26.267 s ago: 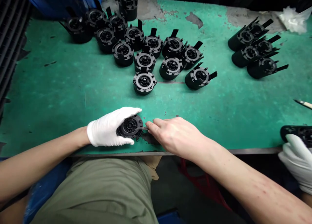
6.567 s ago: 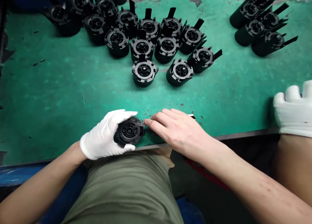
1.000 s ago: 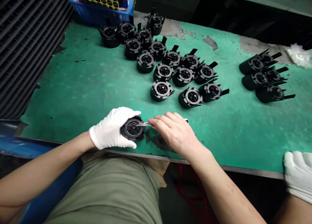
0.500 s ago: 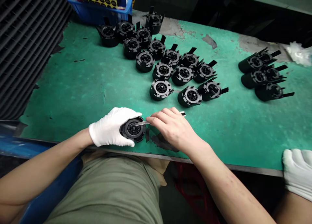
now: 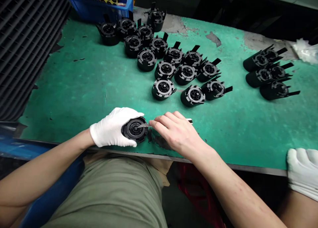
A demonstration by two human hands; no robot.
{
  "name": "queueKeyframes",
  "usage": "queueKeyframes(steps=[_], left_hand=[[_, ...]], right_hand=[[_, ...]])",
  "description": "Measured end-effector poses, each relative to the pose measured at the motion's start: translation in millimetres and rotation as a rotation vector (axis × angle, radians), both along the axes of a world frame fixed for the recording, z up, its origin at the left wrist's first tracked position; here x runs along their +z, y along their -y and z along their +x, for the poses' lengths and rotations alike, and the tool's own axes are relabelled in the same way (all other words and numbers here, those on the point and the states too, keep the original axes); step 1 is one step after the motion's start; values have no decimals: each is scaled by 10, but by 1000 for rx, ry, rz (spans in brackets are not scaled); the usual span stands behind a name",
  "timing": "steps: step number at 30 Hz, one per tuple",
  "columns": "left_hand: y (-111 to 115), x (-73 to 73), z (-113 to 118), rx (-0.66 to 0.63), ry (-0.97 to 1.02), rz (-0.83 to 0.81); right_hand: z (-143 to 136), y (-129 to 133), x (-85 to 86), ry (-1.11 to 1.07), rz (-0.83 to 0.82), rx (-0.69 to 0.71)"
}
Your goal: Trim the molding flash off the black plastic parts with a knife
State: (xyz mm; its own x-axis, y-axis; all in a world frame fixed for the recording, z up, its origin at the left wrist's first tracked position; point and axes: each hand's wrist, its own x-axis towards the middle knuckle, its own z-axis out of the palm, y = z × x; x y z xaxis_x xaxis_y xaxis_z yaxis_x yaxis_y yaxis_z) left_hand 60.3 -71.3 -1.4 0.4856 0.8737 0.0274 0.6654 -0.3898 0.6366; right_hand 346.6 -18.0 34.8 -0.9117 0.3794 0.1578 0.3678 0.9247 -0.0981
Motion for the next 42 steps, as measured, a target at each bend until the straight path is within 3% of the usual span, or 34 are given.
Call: queueKeyframes(steps=[17,26,34,42], left_hand=[[10,-6,-4,-10,-4,31],[-2,-42,-17,-8,20,47],[6,-75,-22,-10,-23,61],[13,-16,-49,-47,-21,71]], right_hand=[[26,225,47,16,5,-27],[142,373,-187,-180,-174,-151],[117,418,-138,-192,-134,-196],[51,459,-150,-182,-122,-223]])
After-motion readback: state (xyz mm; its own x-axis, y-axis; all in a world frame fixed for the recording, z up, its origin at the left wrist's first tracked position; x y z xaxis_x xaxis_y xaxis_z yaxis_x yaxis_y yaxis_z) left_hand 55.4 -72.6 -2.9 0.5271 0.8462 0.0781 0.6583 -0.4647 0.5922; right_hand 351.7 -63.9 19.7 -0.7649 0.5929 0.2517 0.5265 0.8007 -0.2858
